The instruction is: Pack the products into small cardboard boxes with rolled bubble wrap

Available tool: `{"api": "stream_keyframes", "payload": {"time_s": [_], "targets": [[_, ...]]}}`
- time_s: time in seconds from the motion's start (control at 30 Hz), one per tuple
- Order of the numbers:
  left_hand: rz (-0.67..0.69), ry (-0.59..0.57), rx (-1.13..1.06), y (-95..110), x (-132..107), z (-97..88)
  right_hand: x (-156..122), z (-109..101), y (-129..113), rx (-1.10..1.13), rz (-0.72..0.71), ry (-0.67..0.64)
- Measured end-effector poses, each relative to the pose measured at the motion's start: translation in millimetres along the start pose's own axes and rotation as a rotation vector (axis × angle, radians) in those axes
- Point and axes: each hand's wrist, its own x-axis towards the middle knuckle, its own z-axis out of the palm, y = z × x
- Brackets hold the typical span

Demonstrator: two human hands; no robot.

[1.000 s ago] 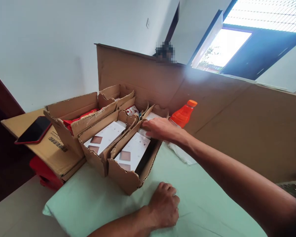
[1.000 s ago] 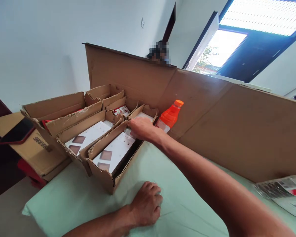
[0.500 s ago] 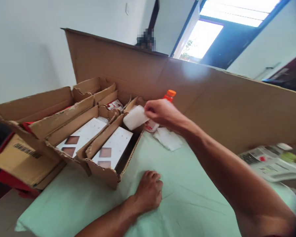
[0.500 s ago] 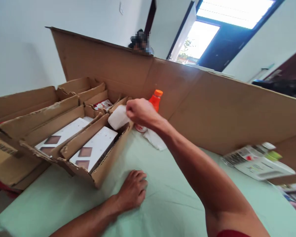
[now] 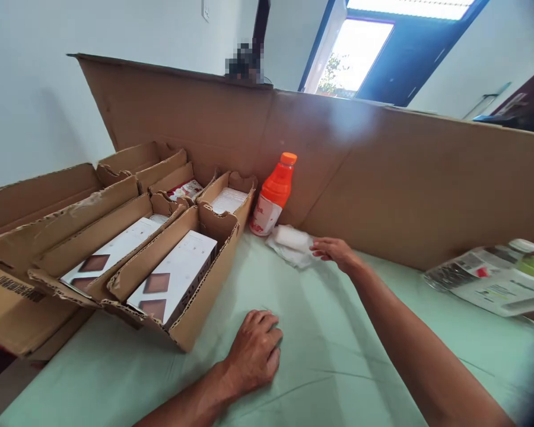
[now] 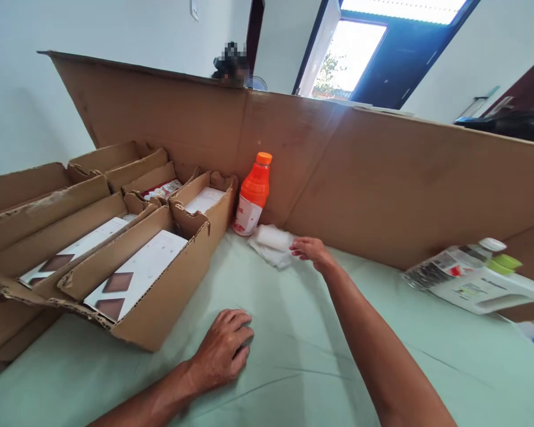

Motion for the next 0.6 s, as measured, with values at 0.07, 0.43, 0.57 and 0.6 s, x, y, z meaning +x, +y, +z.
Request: {"api": "stream_keyframes", "payload": {"time_s": [0.07, 0.43, 0.57, 0.6], "targets": [[0.003, -0.002, -0.009, 0.8, 0.5, -1.1, 2.3, 0.9, 3.9, -0.043, 0.029, -0.008], [0.037, -0.003, -0.007, -4.8, 1.9, 0.8, -8.4, 71.5, -154.9, -0.548, -0.73, 0.028], [0.067, 0.014, -0.001, -10.5, 4.8, 6.7, 14.0, 145.4, -223.4, -1.091, -0.794, -0.143], [0.074, 0.011, 0.002, -12.1, 5.9, 8.2, 24.2, 160.6, -232.8, -1.182, -0.757, -0.173]]}}
